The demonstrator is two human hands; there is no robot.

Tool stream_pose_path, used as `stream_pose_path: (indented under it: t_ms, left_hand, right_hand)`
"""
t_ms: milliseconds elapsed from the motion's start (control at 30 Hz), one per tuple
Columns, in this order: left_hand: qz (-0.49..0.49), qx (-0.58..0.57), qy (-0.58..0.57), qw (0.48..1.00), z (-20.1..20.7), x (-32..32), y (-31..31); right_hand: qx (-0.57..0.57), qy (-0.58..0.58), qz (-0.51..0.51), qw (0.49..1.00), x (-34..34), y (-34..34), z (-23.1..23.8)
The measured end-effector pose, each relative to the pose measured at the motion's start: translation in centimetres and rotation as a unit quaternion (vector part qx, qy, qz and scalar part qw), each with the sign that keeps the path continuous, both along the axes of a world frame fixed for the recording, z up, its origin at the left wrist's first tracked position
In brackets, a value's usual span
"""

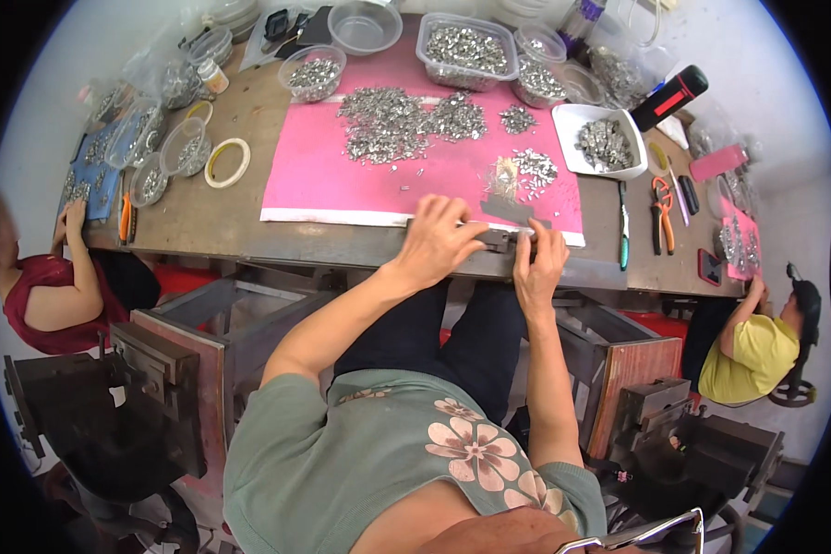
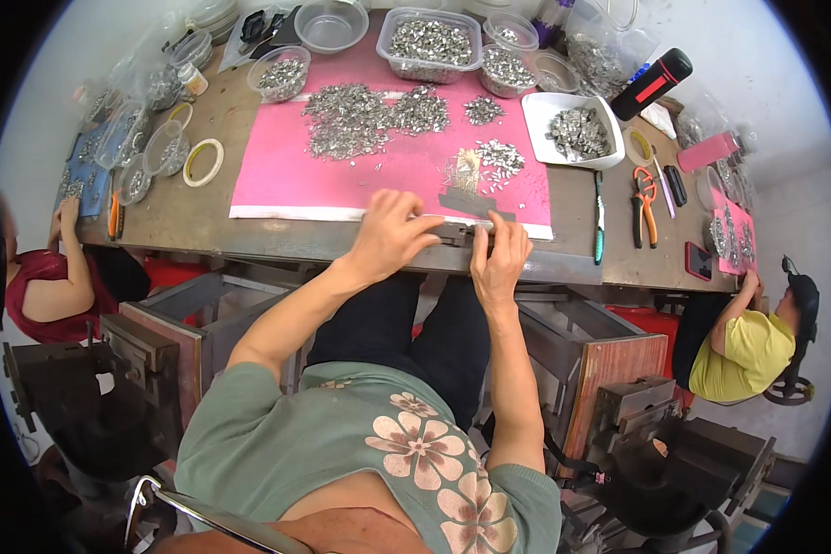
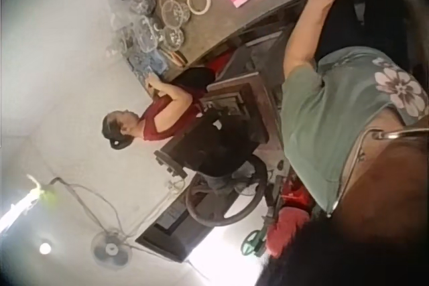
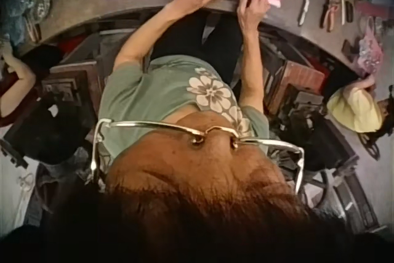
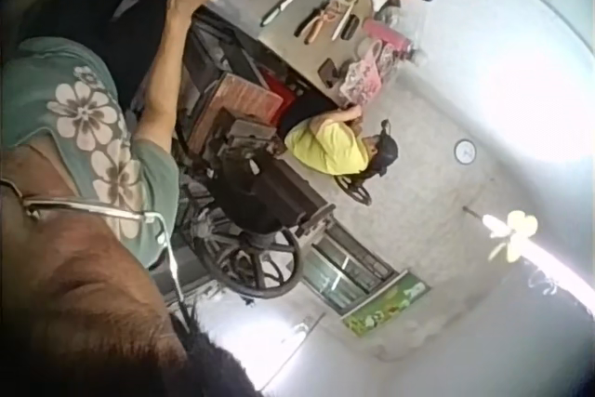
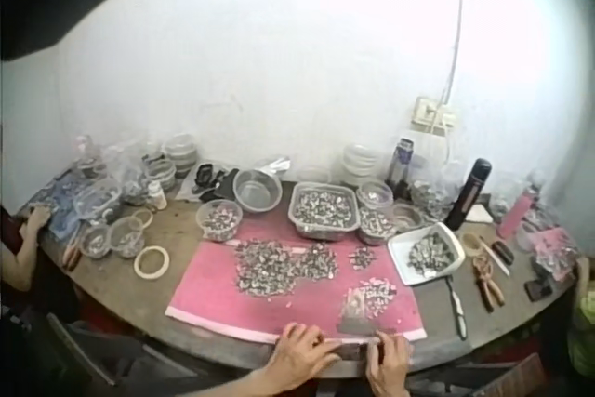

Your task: The person removes a metal fixture from a manual press machine, arranges small metal pieces into the fixture by hand, and lifts the fixture.

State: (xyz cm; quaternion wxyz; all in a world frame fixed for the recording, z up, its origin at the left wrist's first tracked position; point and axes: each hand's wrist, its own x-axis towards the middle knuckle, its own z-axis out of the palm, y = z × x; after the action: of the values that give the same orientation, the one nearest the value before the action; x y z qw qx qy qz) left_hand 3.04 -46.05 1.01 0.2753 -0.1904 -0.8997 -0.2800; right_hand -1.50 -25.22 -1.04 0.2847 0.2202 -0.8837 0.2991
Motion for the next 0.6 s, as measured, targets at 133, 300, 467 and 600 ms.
stream_pose_path:
  t_ms: [133,300,467,600]
  left_hand:
    - [0.092,0.003,0.004,0.996,-1.1,1.5,-1.0]
    - [0.09,0.04,0.002,0.995,-1.6,2.4,-0.2]
    - [0.08,0.029,-0.031,0.996,-2.2,3.3,0.6]
    - [0.104,0.036,0.031,0.993,-2.7,3.2,0.9]
  right_hand:
    - [-0.07,-0.059,0.037,0.995,1.0,0.5,-0.3]
    - [-0.234,-0.179,0.075,0.953,3.6,-0.6,1.5]
    - [-0.173,-0.154,0.107,0.967,3.2,0.5,1.4]
    - [-0.065,-0.079,0.141,0.985,-3.6,-1.5,2.9]
